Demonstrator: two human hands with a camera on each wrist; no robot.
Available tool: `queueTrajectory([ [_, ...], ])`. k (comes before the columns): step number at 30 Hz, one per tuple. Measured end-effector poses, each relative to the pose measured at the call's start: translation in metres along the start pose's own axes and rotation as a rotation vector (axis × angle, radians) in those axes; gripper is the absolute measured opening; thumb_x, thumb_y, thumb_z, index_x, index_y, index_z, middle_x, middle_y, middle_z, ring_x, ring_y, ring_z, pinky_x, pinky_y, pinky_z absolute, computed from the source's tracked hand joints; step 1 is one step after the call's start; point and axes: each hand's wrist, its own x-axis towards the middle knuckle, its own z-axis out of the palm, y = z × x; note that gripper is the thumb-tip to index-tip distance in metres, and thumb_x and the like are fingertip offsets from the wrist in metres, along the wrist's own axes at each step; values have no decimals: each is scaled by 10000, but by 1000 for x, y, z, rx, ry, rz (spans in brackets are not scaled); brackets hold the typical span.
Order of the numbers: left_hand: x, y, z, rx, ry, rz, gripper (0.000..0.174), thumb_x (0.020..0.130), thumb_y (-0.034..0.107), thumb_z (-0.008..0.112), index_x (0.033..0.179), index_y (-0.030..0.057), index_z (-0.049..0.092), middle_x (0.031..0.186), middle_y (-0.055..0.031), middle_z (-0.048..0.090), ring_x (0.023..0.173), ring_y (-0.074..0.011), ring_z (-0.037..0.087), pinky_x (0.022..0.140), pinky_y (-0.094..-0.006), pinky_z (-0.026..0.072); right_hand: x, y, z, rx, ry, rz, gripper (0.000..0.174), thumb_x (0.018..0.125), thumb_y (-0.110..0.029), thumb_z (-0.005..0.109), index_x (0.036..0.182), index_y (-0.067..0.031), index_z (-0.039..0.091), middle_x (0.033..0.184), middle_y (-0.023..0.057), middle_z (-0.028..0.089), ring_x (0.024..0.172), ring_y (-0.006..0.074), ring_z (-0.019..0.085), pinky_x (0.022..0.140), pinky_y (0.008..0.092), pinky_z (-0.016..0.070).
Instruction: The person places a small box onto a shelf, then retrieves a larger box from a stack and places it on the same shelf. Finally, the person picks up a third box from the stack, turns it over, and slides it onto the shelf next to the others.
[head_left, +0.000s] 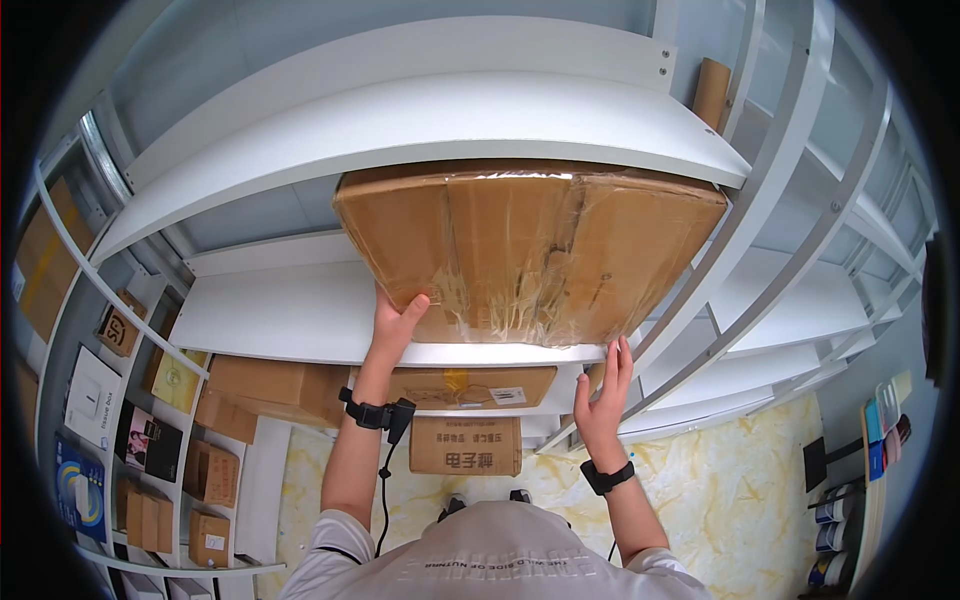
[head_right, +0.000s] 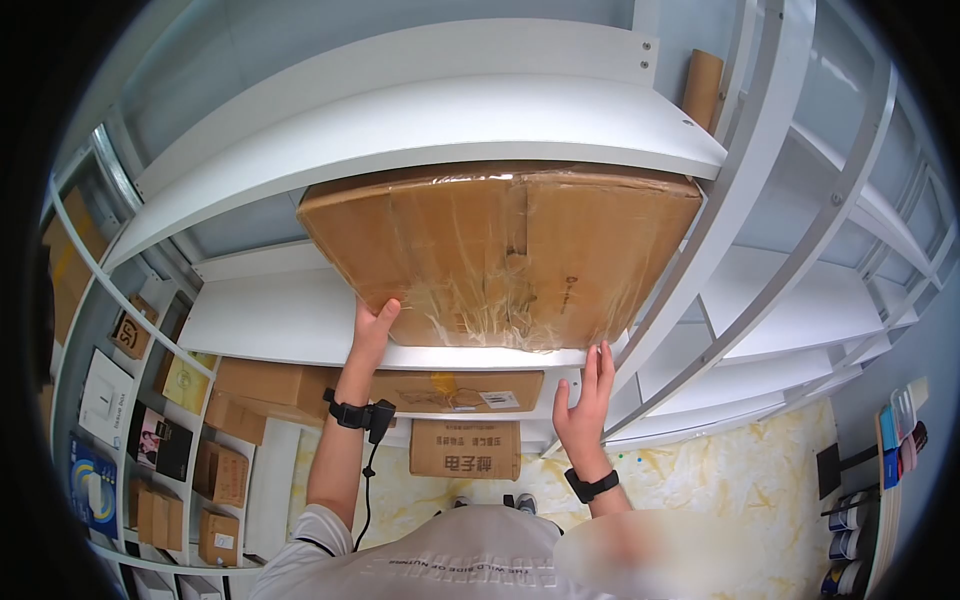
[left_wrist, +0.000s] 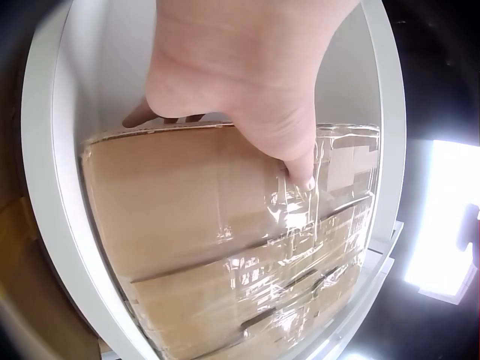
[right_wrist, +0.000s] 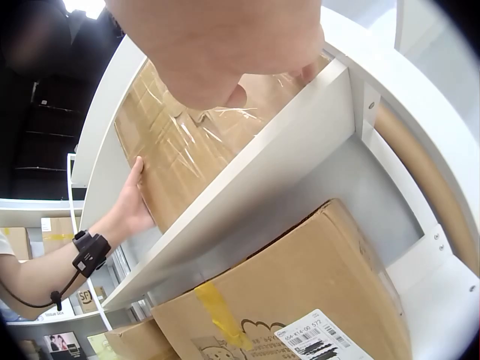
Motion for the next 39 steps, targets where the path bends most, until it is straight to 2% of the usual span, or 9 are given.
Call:
queueTrajectory([
  [5,-2,-6,-12,15,-52,26,907,880,413,823,1517,46,293,1427,-108,483,1323,-224,477,1126,-379,392,5,-2,0,6,38,38,763,899,-6,630,1584,5,293,1625,267,264,1509,434,281,1227,493,252],
  [12,0,9,-42,69,-124,-30,1023,784,277,908,1536,77,244,1425,-102,451,1330,-230,465,1127,-395,405,15,-8,-4,29,32,-22,820,897,-31,644,1608,-13,234,1653,266,223,1533,429,239,1233,500,239],
  [16,-6,10,-49,-13,-59,40,1116,762,322,925,1581,106,199,1487,-116,410,1382,-251,425,1154,-419,384,19,-9,-2,57,37,-12,816,897,-57,654,1605,-17,250,1657,256,224,1533,430,240,1236,500,234],
  [18,-7,10,-52,-60,-72,84,1258,731,374,942,1634,146,96,1573,-131,330,1449,-281,361,1182,-452,350,19,-11,-1,62,30,-6,815,896,-64,657,1604,-19,255,1658,253,224,1533,430,239,1236,500,233],
  [19,-9,10,-53,-58,-65,84,1258,731,374,942,1634,146,96,1573,-131,330,1449,-281,361,1182,-452,350,19,-13,0,63,30,-2,811,897,-64,657,1603,-20,260,1659,252,221,1533,431,237,1236,500,232],
  [21,-12,11,-54,-27,-92,71,1359,708,416,948,1653,178,0,1629,-136,253,1496,-298,293,1206,-469,313,19,-14,2,66,26,-3,807,897,-64,656,1602,-21,265,1660,252,217,1534,431,236,1236,500,231],
  [24,-15,11,-53,-44,-96,57,1367,718,417,942,1652,175,-27,1631,-132,246,1498,-297,289,1208,-469,307,18,-15,4,47,42,-6,805,899,-62,658,1603,-25,268,1663,250,214,1534,431,237,1236,498,230],
  [37,-13,6,-46,-51,-93,24,1311,697,462,947,1618,134,74,1584,-98,290,1451,-260,343,1181,-433,350,16,-10,-5,22,81,5,797,911,-70,665,1598,-20,265,1658,251,222,1528,433,246,1237,495,224],
  [39,-7,8,-50,16,-99,47,1275,692,438,957,1601,118,122,1545,-95,363,1413,-251,399,1149,-419,392,17,-8,-6,23,78,0,803,912,-73,666,1600,-15,256,1654,253,229,1530,429,245,1239,491,224],
])
